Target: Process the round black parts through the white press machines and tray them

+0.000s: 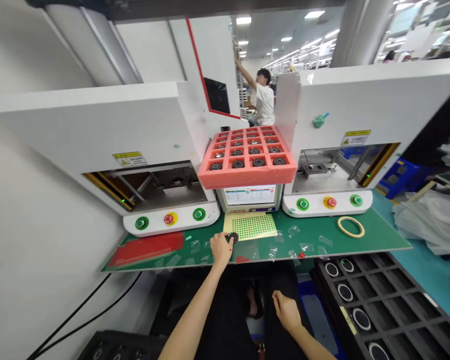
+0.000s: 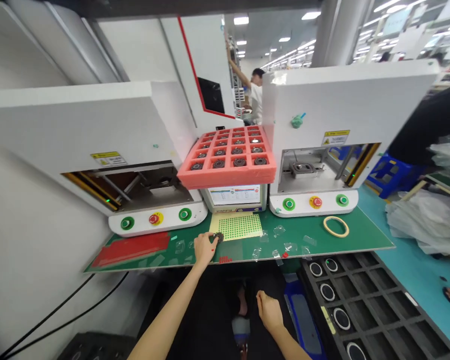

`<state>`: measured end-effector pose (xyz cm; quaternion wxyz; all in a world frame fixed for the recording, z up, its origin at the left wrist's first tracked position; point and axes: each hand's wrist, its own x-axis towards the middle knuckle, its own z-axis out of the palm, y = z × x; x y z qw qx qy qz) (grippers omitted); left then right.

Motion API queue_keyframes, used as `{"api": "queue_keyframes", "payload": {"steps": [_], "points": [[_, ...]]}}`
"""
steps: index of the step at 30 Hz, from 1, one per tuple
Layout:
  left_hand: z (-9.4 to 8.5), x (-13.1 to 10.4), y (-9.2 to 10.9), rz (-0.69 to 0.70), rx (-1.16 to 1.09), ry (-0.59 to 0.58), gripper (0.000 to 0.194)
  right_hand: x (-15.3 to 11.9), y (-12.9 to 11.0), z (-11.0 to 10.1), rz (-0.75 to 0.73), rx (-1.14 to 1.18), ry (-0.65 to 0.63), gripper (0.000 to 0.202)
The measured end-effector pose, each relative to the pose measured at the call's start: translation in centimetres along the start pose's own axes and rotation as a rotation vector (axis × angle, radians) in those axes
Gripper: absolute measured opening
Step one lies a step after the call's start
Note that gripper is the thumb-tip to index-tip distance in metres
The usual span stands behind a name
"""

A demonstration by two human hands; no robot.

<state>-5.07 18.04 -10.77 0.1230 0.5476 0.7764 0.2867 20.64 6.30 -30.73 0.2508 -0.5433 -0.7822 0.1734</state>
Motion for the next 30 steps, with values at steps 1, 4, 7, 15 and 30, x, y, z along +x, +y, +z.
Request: {"api": "queue_keyframes", "payload": {"steps": [1, 4, 7, 15, 30], "points": [[-0.5, -0.9, 0.0, 0.042, -0.007, 0.021, 0.022, 0.0, 0.2, -0.1, -0.004, -0.006, -0.002, 0.056], [-2.3, -5.3, -0.9, 0.154, -0.035, 0.038, 0.017, -0.2, 0.8, -0.6, -0.004, -0.021, -0.031, 0.056], [-4.0, -11.3, -3.2, 0.166, -0.03, 0.0, 0.018, -0.4, 1.6, -1.0, 0.021, -0.034, -0.089, 0.053], [-7.7, -24.7, -16.0, -0.285, 0.121, -0.092, 0.016, -0.2, 1.9, -1.1, 0.124, -0.093, -0.215, 0.046], [-10.5, -22.3, -25.3, -0.808, 0.212, 0.114, 0.027, 0.7, -0.5, -1.8, 0.192, 0.02, -0.198, 0.051]]}}
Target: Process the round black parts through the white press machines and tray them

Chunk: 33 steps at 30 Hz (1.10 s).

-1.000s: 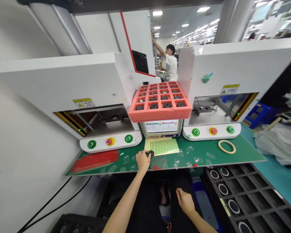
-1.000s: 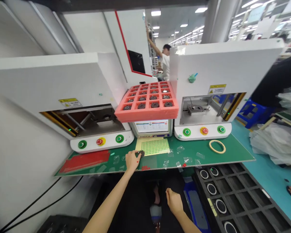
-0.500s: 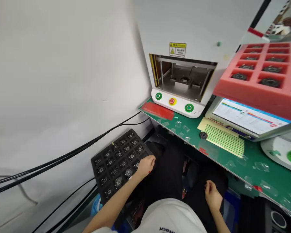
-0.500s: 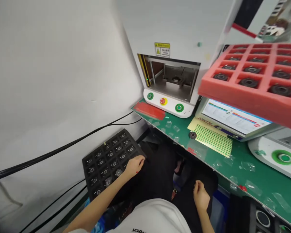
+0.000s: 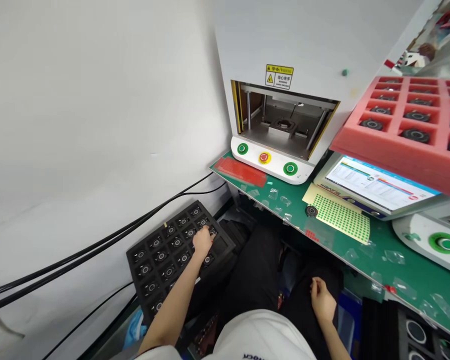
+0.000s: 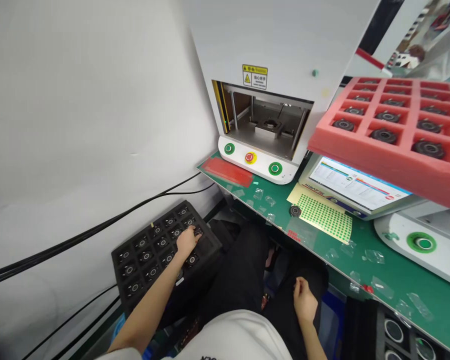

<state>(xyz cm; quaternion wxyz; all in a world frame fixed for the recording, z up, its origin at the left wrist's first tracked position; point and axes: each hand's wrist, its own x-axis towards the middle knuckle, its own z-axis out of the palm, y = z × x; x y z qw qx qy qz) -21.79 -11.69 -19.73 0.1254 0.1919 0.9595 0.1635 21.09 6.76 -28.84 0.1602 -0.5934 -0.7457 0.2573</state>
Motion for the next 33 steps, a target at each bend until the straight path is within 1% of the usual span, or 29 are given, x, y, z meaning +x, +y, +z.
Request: {"api": "queue_keyframes", "payload": {"steps": [2, 4, 6, 7, 10, 11, 13, 14, 16, 18, 19, 21, 24, 25, 26, 28, 30, 31, 32, 33], "points": [[-1.0, 0.0, 0.2, -0.02, -0.036, 0.009, 0.025, 0.1, -0.6, -0.5, 0.009, 0.052, -0.003, 0.054], [-2.2, -0.4, 0.8, -0.023, -0.08, 0.031, 0.023, 0.1, -1.7, -1.2, 0.002, 0.131, -0.037, 0.056], [-3.3, -1.3, 2.3, 0.019, -0.145, 0.056, 0.019, -0.1, -3.5, -2.3, -0.035, 0.246, -0.113, 0.056], [-3.9, -2.0, 3.3, 0.063, -0.189, 0.063, 0.017, -0.3, -4.7, -2.9, -0.063, 0.31, -0.162, 0.055], [-5.9, -5.3, 7.9, 0.275, -0.346, 0.051, 0.015, -0.9, -9.5, -5.2, -0.143, 0.486, -0.282, 0.047], [-6.6, -6.7, 9.7, 0.36, -0.393, 0.033, 0.017, -1.1, -11.4, -6.2, -0.157, 0.529, -0.294, 0.044], [-8.3, -9.6, 13.4, 0.535, -0.476, -0.014, 0.019, -1.4, -15.3, -8.6, -0.156, 0.622, -0.275, 0.039], [-9.1, -10.9, 15.2, 0.634, -0.521, -0.033, 0.02, -1.5, -17.2, -9.9, -0.146, 0.692, -0.259, 0.04], [-10.5, -13.4, 18.3, 0.853, -0.626, -0.058, 0.021, -1.9, -20.4, -12.6, -0.111, 0.983, -0.287, 0.048], [-11.3, -15.3, 20.6, 1.028, -0.722, -0.084, 0.024, -2.4, -22.4, -15.1, -0.108, 1.186, -0.307, 0.055], [-11.4, -16.1, 21.5, 1.081, -0.755, -0.104, 0.025, -2.7, -22.9, -16.1, -0.101, 1.251, -0.312, 0.057], [-11.4, -17.4, 22.7, 1.143, -0.803, -0.147, 0.026, -3.3, -23.1, -17.5, -0.056, 1.341, -0.306, 0.058], [-11.0, -18.3, 23.5, 1.206, -0.834, -0.224, 0.033, -4.0, -22.4, -18.6, 0.041, 1.44, -0.317, 0.056], [-10.9, -18.4, 23.6, 1.231, -0.838, -0.284, 0.037, -4.1, -22.0, -18.9, 0.065, 1.473, -0.332, 0.057], [-10.9, -18.4, 23.7, 1.257, -0.842, -0.372, 0.043, -4.2, -21.8, -19.1, 0.083, 1.507, -0.356, 0.058], [-10.9, -18.1, 23.8, 1.294, -0.862, -0.587, 0.052, -4.3, -21.4, -19.5, 0.108, 1.566, -0.413, 0.061], [-10.8, -17.7, 23.7, 1.288, -0.902, -0.757, 0.055, -4.3, -21.4, -19.7, 0.126, 1.611, -0.461, 0.064], [-10.7, -17.6, 23.6, 1.268, -0.924, -0.803, 0.055, -4.2, -21.5, -19.7, 0.134, 1.626, -0.482, 0.065], [-10.5, -17.5, 23.5, 1.232, -0.943, -0.818, 0.054, -4.2, -21.6, -19.6, 0.14, 1.638, -0.499, 0.064], [-10.4, -17.5, 23.4, 1.172, -0.96, -0.808, 0.052, -4.1, -21.7, -19.5, 0.144, 1.648, -0.505, 0.062]]}}
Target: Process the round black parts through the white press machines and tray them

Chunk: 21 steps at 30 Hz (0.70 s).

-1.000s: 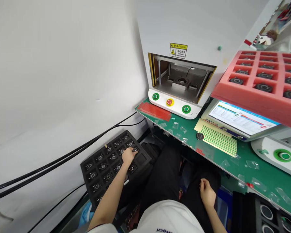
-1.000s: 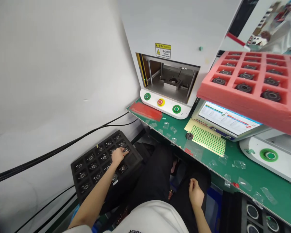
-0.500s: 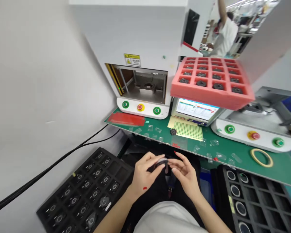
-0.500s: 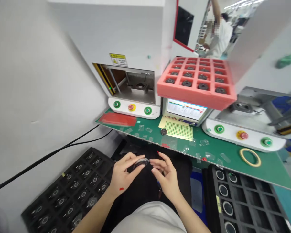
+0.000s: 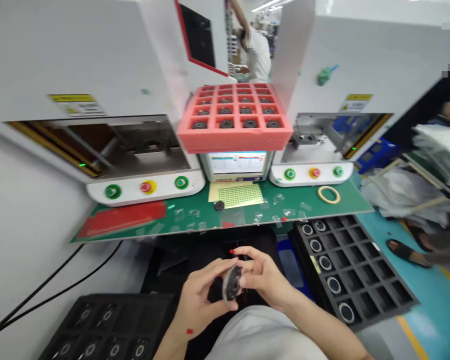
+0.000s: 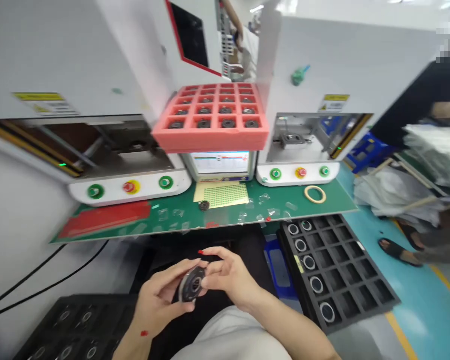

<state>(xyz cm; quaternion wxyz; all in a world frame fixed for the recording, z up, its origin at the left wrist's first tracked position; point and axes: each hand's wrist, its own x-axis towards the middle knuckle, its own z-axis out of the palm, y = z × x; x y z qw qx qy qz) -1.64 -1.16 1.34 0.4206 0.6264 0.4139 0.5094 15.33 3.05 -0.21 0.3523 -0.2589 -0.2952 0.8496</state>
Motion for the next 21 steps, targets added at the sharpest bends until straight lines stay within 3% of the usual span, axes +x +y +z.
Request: {"api": "queue_keyframes", "payload": {"steps": [4, 6, 8, 13, 17, 21], "points": [[0.5, -0.4, -0.3, -0.169, 0.037, 0.286, 0.047, 0.6, -0.3, -0.1, -0.134, -0.011, 0.138, 0.042], [0.9, -0.5, -0.1, -0.19, 0.087, 0.354, 0.044, 0.3, -0.9, -0.1, -0.255, -0.049, 0.244, 0.029], [1.5, -0.4, 0.2, -0.163, 0.116, 0.359, 0.042, -0.4, -1.8, 0.1, -0.313, -0.084, 0.27, 0.022], [2.9, 0.2, 1.0, -0.073, 0.153, 0.311, 0.04, -2.7, -3.1, 1.1, -0.257, -0.117, 0.159, 0.014], [2.8, 0.6, 1.3, 0.037, 0.251, 0.201, 0.043, -3.2, -3.1, 1.6, -0.202, -0.112, 0.08, 0.011], [2.5, 0.5, 1.6, 0.091, 0.29, 0.177, 0.048, -3.1, -2.6, 1.8, -0.147, -0.091, 0.053, 0.013]]}}
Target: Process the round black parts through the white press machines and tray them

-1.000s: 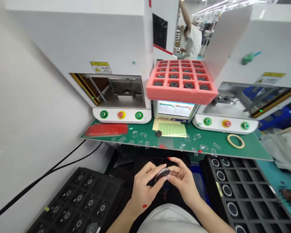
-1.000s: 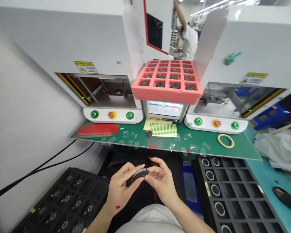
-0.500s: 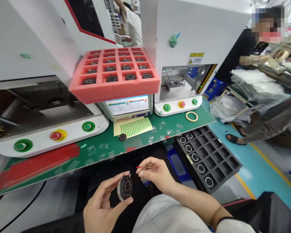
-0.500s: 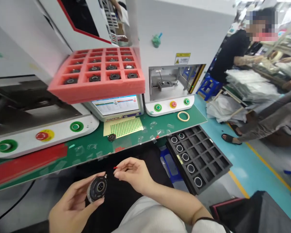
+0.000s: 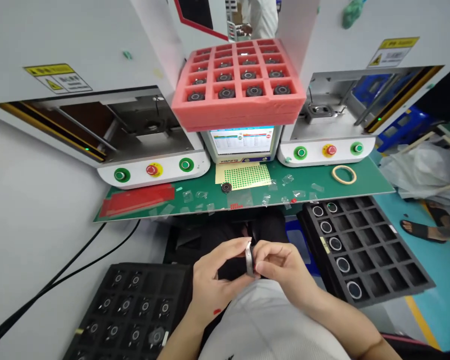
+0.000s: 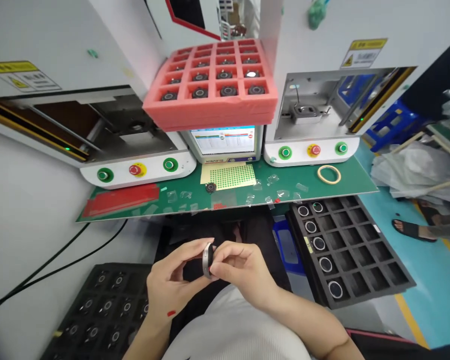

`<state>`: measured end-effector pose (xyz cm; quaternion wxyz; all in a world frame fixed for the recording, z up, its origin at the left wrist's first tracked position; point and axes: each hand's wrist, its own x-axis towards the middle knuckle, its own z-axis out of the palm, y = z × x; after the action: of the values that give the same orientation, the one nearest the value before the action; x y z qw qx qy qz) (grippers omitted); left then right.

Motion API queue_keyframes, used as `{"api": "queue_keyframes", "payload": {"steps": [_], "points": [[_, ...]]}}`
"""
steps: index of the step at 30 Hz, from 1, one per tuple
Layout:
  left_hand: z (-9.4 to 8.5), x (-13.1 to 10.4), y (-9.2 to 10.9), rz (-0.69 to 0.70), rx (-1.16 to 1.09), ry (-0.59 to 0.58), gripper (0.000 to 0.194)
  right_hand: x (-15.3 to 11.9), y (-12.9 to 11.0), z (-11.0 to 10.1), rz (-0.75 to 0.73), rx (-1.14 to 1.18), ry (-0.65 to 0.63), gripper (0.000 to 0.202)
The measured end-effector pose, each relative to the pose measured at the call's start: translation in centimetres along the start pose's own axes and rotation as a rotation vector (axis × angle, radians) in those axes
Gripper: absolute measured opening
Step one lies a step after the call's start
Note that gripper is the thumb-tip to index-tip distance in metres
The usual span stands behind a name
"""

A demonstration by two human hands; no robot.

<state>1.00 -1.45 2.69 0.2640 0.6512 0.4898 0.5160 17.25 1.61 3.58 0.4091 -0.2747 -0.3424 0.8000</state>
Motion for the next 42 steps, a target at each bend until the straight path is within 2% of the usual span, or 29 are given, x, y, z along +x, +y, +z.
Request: {"api": "queue_keyframes", "payload": {"steps": [10, 23, 29, 31, 34, 37, 40, 42], "points": [[0.0, -0.2, 0.1, 0.018, -0.006, 0.012, 0.05, -0.1, 0.3, 0.2, 0.029, -0.016, 0.04, 0.02], [0.0, -0.1, 0.2, 0.058, -0.012, 0.023, 0.051, -0.2, 0.4, 0.4, 0.063, 0.063, 0.054, 0.013], [-0.3, -0.4, 0.2, 0.159, 0.04, 0.034, 0.054, 0.0, 1.0, 0.8, 0.109, 0.232, 0.081, 0.027], [-0.3, -0.4, -0.1, 0.144, 0.0, 0.02, 0.056, 0.1, 1.2, 1.1, 0.123, 0.263, 0.085, 0.03], [-0.1, -0.2, -1.0, -0.054, -0.234, -0.017, 0.058, 0.3, 1.4, 1.2, 0.125, 0.254, 0.082, 0.028], [0.1, 0.3, -1.8, -0.338, -0.637, -0.007, 0.057, 0.5, 1.5, 0.9, 0.083, 0.249, 0.105, 0.026], [0.1, 0.6, -2.2, -0.599, -0.994, -0.041, 0.048, 0.5, 1.4, 0.2, -0.011, 0.203, 0.203, 0.019], [0.2, 0.5, -2.0, -0.765, -1.122, -0.094, 0.04, 0.2, 1.3, -0.1, -0.114, 0.139, 0.279, 0.017]]}}
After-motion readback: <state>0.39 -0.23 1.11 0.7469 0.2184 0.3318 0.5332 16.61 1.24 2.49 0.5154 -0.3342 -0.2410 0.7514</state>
